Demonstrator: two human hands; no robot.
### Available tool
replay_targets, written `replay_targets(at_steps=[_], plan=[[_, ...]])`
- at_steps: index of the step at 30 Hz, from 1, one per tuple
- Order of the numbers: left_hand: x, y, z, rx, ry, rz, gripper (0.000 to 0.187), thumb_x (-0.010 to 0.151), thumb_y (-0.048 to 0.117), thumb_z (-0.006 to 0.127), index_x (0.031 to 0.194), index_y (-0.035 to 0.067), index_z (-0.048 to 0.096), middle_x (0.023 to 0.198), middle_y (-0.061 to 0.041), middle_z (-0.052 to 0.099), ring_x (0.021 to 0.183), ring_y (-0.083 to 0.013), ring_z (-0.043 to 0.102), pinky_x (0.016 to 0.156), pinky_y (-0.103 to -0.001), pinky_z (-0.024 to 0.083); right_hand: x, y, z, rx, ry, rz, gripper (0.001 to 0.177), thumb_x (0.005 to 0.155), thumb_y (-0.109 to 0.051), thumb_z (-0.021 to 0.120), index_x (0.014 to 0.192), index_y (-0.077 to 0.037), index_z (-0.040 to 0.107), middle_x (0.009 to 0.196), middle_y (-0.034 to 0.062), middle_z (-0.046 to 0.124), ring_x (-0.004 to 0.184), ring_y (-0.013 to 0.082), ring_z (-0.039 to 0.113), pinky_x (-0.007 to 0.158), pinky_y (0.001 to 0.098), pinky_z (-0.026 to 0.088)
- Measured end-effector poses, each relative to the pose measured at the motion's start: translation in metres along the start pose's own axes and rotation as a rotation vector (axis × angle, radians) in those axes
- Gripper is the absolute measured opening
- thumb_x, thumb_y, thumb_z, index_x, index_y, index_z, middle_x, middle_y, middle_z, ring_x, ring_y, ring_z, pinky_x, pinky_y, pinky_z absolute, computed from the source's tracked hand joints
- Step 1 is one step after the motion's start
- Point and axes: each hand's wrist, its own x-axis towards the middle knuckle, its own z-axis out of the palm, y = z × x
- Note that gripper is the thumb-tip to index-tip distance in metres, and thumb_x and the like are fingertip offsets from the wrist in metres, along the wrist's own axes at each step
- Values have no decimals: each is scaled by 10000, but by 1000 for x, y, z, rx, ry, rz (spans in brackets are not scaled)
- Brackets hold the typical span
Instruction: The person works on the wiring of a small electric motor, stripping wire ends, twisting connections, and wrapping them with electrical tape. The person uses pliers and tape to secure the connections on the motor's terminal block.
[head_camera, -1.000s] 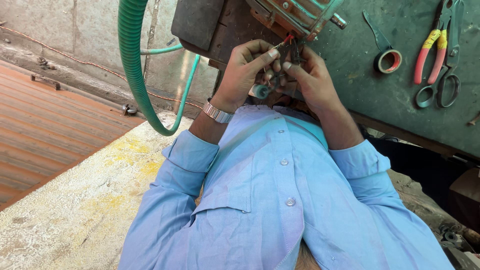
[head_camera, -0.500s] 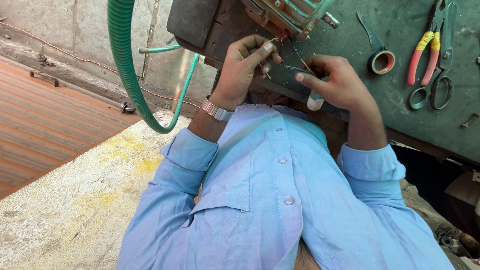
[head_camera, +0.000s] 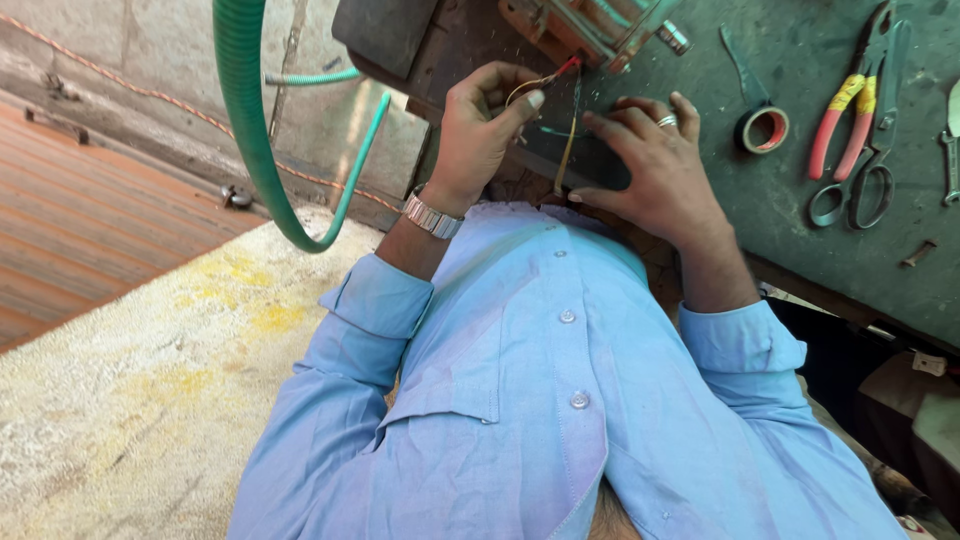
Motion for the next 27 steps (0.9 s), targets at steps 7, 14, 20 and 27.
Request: replay_targets(at_steps=[7,14,20,27], plan=[[-10,14,12,219,-7,-2,96,1027,115,644,1053,24,628,808,11,729,580,-17,567,512,-209,453,-11,16,10,844,269,283,195,1084,-2,597,1260,31,676,1218,141,728,1145,240,729,986,356,562],[-14,13,15,189,-21,14,132,1068,137,612,1123,18,625,786,5,667,616,-26,563,541,-215,465,17,-8,38,1380,159,630,329,1023,-89,623,1331,20,593,1064,66,715,724,132,715,561,243,558],[-14,1,9,-1,-72,-56,168,1074,151,627,1145,3,660,826,0,668,671,-31,572,569,-217,472,40,-5,52,1592,65,585,276,1078,-111,673,1316,23,628,927,56,684,669,101,619,556,234,475],[-5,2,0,8,35,-51,177,1029,165,675,1063,-2,725,790,14,659,671,-25,544,570,-203,414,40,-3,61,1447,123,627,137,1062,-123,647,1131,-8,622,917,69,702,558,93,586,478,235,444]])
